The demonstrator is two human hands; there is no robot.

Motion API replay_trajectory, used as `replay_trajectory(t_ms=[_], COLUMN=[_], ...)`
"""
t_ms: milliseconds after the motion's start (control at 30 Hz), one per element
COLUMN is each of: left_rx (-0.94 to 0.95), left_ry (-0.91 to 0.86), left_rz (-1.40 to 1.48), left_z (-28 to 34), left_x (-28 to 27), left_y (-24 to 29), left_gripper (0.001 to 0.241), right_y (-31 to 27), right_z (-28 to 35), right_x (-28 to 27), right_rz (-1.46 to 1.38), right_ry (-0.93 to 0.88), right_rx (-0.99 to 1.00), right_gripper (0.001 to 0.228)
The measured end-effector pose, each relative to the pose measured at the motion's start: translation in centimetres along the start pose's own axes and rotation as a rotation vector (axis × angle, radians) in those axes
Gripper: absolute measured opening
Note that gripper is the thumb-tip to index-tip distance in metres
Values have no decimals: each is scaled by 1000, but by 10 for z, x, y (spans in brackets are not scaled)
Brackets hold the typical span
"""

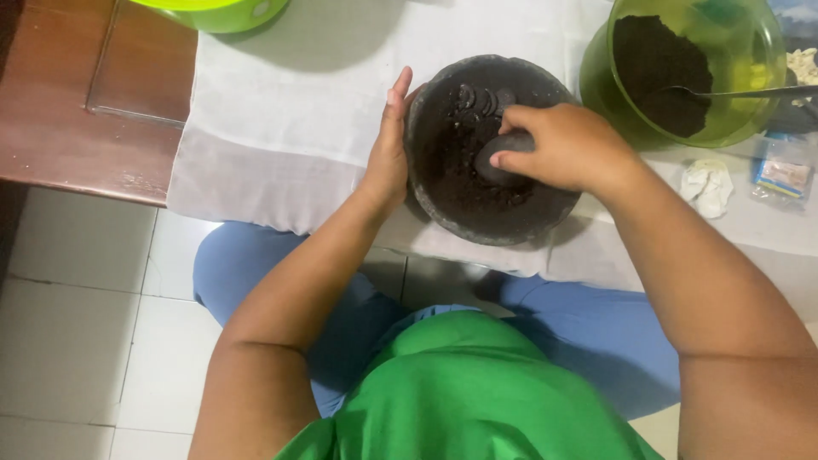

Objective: Crushing dark chocolate cookies in a mortar and pestle to create fine crumbs

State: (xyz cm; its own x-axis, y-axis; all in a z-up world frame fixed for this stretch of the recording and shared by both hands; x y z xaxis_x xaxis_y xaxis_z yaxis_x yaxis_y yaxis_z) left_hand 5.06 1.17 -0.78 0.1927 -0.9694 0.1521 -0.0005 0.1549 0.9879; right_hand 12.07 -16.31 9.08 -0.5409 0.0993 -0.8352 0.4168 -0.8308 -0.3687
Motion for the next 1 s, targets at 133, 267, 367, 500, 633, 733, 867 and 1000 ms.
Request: replay_trajectory(t_ms=[133, 267, 367, 500, 633, 733, 867, 1000], left_rx=[29, 27, 40, 52, 45, 43, 41, 16], left_ry=[22, 23, 26, 13, 29, 47, 40, 35], left_rz=[20, 31, 57, 72, 124, 160, 118, 141], left_z=[-1, -1, 0, 1, -1, -4, 0, 1], left_x=[0, 0, 2, 3, 2, 3, 2, 1], left_y=[2, 3, 3, 6, 1, -5, 5, -13], left_gripper=[87, 91, 91, 92, 93, 92, 96, 79], right_y=[-4, -16, -9, 4, -5, -8, 15, 38], right_z=[-2, 41, 34, 10, 34, 51, 20, -5], right_x=[5, 37, 35, 13, 51, 64, 38, 20], right_rz=[29, 379, 395, -3, 283, 394, -52, -522], right_ry=[-20, 273, 294, 151, 265, 706, 455, 359], right_rx=[-18, -251, -225, -55, -151, -342, -157, -168], right_gripper=[37, 41, 40, 41, 36, 42, 36, 28])
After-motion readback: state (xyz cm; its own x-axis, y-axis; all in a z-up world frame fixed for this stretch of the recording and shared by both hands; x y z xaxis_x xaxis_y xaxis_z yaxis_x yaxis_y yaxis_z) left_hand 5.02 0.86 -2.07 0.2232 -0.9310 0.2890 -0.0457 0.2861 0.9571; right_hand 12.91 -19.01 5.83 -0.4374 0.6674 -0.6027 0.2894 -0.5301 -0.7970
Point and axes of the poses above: each hand's wrist, its own z-axis away from the middle knuckle, its own x-axis out of the palm, y = z × x, the point moved 5 cm from there along -z, towards the middle knuckle, and after that the axes turned 14 degrees about -z, right-handed, at the moved point
